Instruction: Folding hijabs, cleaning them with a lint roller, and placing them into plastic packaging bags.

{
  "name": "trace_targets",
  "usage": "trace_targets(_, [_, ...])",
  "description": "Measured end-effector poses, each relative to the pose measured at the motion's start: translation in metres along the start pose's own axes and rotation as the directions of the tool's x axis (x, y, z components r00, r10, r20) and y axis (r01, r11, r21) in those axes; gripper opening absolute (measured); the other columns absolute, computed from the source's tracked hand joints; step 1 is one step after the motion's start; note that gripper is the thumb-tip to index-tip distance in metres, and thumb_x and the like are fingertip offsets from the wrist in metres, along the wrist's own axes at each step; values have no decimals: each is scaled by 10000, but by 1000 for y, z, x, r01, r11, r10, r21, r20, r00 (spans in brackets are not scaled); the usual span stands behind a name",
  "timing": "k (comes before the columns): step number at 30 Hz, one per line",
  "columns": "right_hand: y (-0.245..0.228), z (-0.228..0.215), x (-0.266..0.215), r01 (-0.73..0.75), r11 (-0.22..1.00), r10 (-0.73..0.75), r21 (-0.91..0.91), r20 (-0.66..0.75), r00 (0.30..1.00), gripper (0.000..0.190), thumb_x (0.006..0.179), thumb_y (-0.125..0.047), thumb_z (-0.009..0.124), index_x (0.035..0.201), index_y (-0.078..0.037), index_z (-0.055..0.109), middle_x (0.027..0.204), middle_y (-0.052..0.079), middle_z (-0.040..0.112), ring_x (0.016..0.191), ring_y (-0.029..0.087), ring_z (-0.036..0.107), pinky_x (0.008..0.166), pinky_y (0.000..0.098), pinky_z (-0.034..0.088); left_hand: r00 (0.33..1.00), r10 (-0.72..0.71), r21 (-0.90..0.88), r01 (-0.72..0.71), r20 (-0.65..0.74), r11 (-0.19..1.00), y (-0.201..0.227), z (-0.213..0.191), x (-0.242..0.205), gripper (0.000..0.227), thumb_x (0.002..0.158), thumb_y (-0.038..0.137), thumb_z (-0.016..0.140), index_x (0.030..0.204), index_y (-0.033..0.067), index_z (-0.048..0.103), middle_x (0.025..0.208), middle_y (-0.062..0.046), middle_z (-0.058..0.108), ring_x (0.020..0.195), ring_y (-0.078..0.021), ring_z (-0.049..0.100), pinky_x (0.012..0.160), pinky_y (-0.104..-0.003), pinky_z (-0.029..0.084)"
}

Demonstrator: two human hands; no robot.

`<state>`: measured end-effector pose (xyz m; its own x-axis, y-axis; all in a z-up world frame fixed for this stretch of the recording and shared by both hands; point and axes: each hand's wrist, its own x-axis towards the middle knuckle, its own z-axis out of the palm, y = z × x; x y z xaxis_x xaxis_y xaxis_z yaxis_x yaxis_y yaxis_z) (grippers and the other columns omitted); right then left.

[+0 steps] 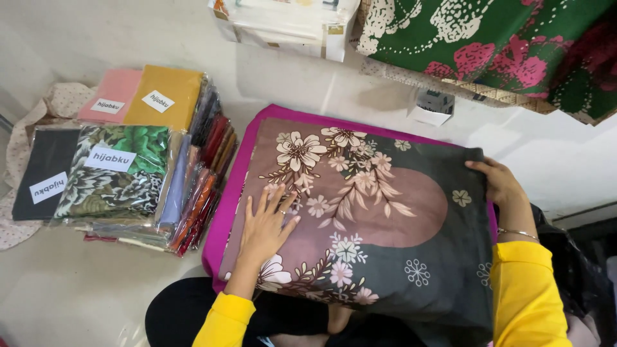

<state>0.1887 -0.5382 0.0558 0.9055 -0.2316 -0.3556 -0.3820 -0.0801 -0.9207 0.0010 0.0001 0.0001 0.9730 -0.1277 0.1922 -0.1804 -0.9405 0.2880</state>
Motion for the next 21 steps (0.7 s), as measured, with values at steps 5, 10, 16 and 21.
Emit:
trace_targets(5, [-5,-1,6,-9,1000,9,8,13,1000,293,922,-95,657,1214,-77,666,1126,110,709,997,215,663,894,320,530,1000,-7,8,7,4,1000,1,-2,1,636,960,534,483,1542,290,407,1674,11,240,1538,-313,162,1175,-648,122])
trace_targets(10, [14,-11,34,179,980,-185,-90,-68,980,268,932,-30,672,1180,-129,667,1037,27,679,932,131,635,852,237,521,1000,-1,1,1,0,1000,1,-3,1,641,959,531,491,1548,295,398,1671,11,251,1540,-315,158,1173,-650,116])
trace_targets(16, [11,-55,45,440,897,-430,-31,-282,857,352,1020,0,596,1333,-148,537,1068,15,673,855,101,688,741,221,609,1000,-6,-26,5,-30,1000,2,-5,0,631,949,531,510,1529,292,438,1660,10,282,1532,-323,188,1177,-641,130])
trace_targets(21, [28,-205,73,480,821,-190,308,-646,739,94,945,-340,759,998,-289,817,841,-135,727,729,-28,645,719,114,514,1000,-13,7,13,13,1000,1,-3,2,654,956,545,478,1556,304,383,1680,19,230,1541,-320,151,1177,-643,114])
